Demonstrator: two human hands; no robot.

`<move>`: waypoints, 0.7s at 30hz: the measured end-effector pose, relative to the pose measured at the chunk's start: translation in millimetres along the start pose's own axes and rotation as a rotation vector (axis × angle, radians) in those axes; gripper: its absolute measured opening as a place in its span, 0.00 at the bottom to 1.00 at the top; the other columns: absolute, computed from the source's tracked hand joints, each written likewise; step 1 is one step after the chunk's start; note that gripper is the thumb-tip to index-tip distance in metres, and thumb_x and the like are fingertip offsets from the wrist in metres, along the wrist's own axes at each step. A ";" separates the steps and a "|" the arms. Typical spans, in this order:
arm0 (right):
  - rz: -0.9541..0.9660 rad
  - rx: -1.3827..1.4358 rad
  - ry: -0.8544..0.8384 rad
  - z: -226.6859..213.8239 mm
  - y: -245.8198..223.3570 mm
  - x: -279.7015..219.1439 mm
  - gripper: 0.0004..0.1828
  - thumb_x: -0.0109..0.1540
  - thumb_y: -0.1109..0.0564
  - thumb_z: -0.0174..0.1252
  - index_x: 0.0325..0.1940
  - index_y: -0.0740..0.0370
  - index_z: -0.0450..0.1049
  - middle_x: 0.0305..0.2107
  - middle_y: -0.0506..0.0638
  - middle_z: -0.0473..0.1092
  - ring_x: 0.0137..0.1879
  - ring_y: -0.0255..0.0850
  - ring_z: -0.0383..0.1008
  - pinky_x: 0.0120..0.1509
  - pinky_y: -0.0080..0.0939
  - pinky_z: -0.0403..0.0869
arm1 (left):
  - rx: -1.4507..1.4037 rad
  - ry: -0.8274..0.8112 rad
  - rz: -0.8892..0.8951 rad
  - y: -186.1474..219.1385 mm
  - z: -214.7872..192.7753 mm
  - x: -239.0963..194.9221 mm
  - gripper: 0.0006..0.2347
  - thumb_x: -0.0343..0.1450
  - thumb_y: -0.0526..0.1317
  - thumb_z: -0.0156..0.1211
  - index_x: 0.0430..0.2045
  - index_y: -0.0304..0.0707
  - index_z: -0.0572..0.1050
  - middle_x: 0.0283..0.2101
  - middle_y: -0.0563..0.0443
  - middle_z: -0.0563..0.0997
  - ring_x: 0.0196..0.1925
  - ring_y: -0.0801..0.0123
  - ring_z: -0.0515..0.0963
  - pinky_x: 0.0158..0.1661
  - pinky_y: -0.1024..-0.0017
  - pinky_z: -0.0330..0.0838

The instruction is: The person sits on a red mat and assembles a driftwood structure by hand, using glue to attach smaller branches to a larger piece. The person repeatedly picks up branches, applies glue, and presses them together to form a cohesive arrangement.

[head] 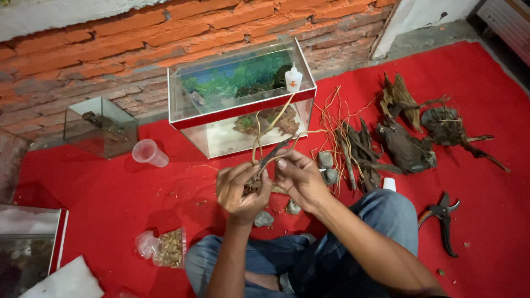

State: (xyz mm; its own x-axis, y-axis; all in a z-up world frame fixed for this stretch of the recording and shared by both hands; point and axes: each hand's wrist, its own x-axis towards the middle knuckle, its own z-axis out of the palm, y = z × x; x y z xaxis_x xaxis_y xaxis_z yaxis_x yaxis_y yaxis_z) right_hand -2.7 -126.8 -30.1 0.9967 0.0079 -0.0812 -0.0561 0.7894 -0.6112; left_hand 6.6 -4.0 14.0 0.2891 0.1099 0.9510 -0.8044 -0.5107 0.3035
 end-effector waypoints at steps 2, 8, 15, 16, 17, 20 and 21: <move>-0.003 0.010 0.000 0.0 1.5 0.9 0.12 0.53 0.68 0.53 0.41 0.72 0.69 0.20 0.50 0.64 0.20 0.34 0.63 0.22 0.28 0.64 | -0.009 -0.003 -0.008 -1.5 -0.8 -1.6 0.06 0.52 0.31 0.65 0.18 0.38 0.76 0.22 0.50 0.79 0.23 0.63 0.78 0.28 0.72 0.68; -0.020 -0.032 0.064 5.9 0.1 -1.8 0.10 0.54 0.68 0.54 0.39 0.71 0.70 0.20 0.50 0.64 0.20 0.33 0.62 0.23 0.27 0.63 | -0.026 -0.014 -0.020 -2.7 -1.4 -4.5 0.06 0.52 0.30 0.65 0.18 0.38 0.76 0.22 0.50 0.79 0.24 0.64 0.79 0.28 0.72 0.68; -0.058 -0.067 0.106 2.4 2.3 0.4 0.09 0.53 0.66 0.55 0.38 0.67 0.71 0.19 0.48 0.64 0.20 0.31 0.60 0.22 0.27 0.61 | -0.023 -0.031 -0.010 -2.4 0.1 -4.4 0.07 0.52 0.31 0.65 0.19 0.40 0.77 0.23 0.51 0.79 0.25 0.66 0.78 0.29 0.72 0.68; -0.059 -0.067 0.106 3.7 1.4 0.1 0.09 0.53 0.66 0.55 0.38 0.67 0.71 0.19 0.48 0.64 0.20 0.31 0.60 0.22 0.27 0.61 | -0.023 -0.031 -0.009 -3.4 0.7 -6.6 0.07 0.52 0.31 0.65 0.19 0.40 0.77 0.23 0.51 0.79 0.25 0.66 0.78 0.29 0.72 0.68; -0.066 -0.071 0.115 5.0 0.5 -0.2 0.10 0.53 0.66 0.55 0.38 0.67 0.71 0.21 0.49 0.65 0.20 0.32 0.60 0.22 0.27 0.61 | -0.017 -0.033 -0.013 -4.5 1.3 -8.8 0.07 0.52 0.31 0.65 0.20 0.40 0.77 0.23 0.51 0.79 0.25 0.66 0.79 0.30 0.72 0.68; -0.093 -0.090 0.139 7.3 -1.3 -0.3 0.10 0.53 0.65 0.56 0.38 0.67 0.71 0.22 0.50 0.66 0.20 0.31 0.61 0.22 0.27 0.61 | -0.028 -0.044 -0.039 -1.5 2.1 -7.3 0.07 0.53 0.30 0.65 0.21 0.38 0.77 0.24 0.50 0.79 0.27 0.65 0.79 0.30 0.72 0.68; -0.113 -0.105 0.155 7.7 -1.8 -0.1 0.10 0.53 0.65 0.56 0.38 0.67 0.71 0.22 0.49 0.66 0.20 0.30 0.62 0.21 0.26 0.61 | -0.046 -0.052 -0.063 0.5 2.3 -5.5 0.08 0.53 0.29 0.65 0.21 0.37 0.77 0.25 0.49 0.80 0.27 0.64 0.79 0.31 0.72 0.69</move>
State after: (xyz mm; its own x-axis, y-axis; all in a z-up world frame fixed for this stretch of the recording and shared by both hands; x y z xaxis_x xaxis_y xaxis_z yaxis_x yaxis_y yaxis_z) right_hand -2.2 -123.5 -22.9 0.9765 -0.1773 -0.1225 0.0411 0.7114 -0.7016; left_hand 5.8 -6.8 8.8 0.3651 0.0955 0.9260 -0.8063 -0.4648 0.3658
